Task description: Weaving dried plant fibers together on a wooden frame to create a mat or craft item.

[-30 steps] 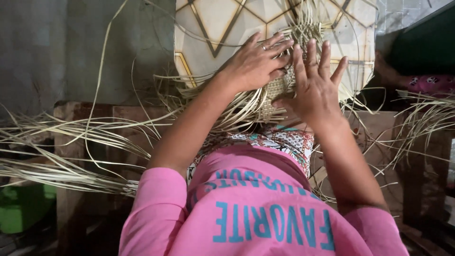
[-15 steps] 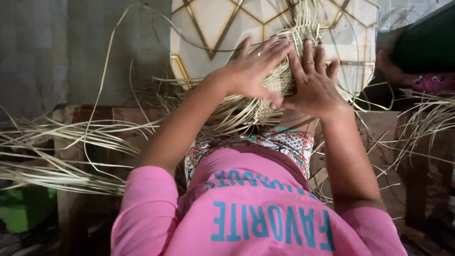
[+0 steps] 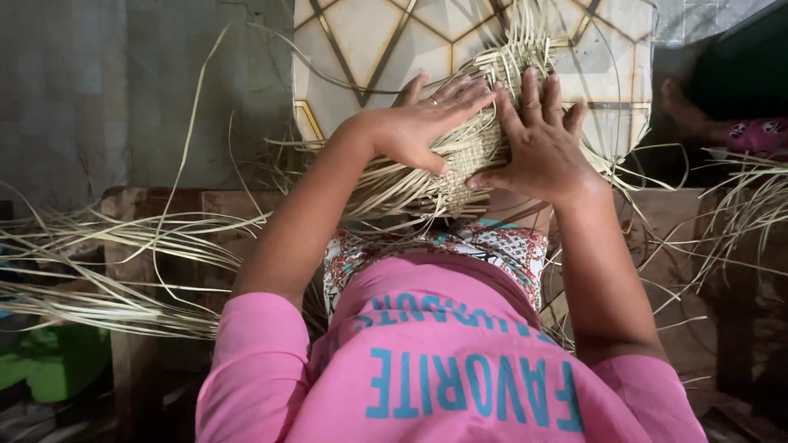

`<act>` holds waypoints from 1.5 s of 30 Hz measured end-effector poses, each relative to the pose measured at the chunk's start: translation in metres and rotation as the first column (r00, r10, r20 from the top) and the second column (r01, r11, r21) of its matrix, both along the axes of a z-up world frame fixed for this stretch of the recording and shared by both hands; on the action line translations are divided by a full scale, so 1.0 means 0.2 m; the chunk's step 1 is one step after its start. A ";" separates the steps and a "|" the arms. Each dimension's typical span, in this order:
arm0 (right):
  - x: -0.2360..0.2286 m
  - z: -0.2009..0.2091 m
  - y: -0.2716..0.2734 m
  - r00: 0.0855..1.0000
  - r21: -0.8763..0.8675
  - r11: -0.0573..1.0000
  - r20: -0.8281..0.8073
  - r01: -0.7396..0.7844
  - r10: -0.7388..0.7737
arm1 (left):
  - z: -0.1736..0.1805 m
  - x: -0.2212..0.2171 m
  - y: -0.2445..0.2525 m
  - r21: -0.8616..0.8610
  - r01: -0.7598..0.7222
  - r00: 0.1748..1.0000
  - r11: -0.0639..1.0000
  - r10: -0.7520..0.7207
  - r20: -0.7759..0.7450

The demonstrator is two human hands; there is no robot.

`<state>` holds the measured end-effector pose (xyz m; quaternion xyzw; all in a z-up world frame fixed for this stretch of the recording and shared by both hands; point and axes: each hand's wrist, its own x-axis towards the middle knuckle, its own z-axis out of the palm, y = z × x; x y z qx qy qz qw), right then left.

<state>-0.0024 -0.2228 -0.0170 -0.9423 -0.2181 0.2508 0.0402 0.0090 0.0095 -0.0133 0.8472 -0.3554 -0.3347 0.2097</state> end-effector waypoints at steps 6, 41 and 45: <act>0.01 0.00 0.00 1.000 -0.031 0.999 -0.015 -0.010 0.009 | -0.02 0.00 0.00 -0.010 0.006 1.000 1.000 -0.006 0.013; 0.00 0.00 0.05 1.000 -0.127 0.992 -0.002 0.018 -0.018 | 0.07 -0.06 -0.04 0.014 -0.107 0.993 0.994 0.107 0.054; -0.01 0.00 0.05 1.000 -0.128 0.992 0.017 0.022 -0.020 | 0.07 -0.06 -0.03 -0.012 -0.098 0.995 0.995 0.098 0.032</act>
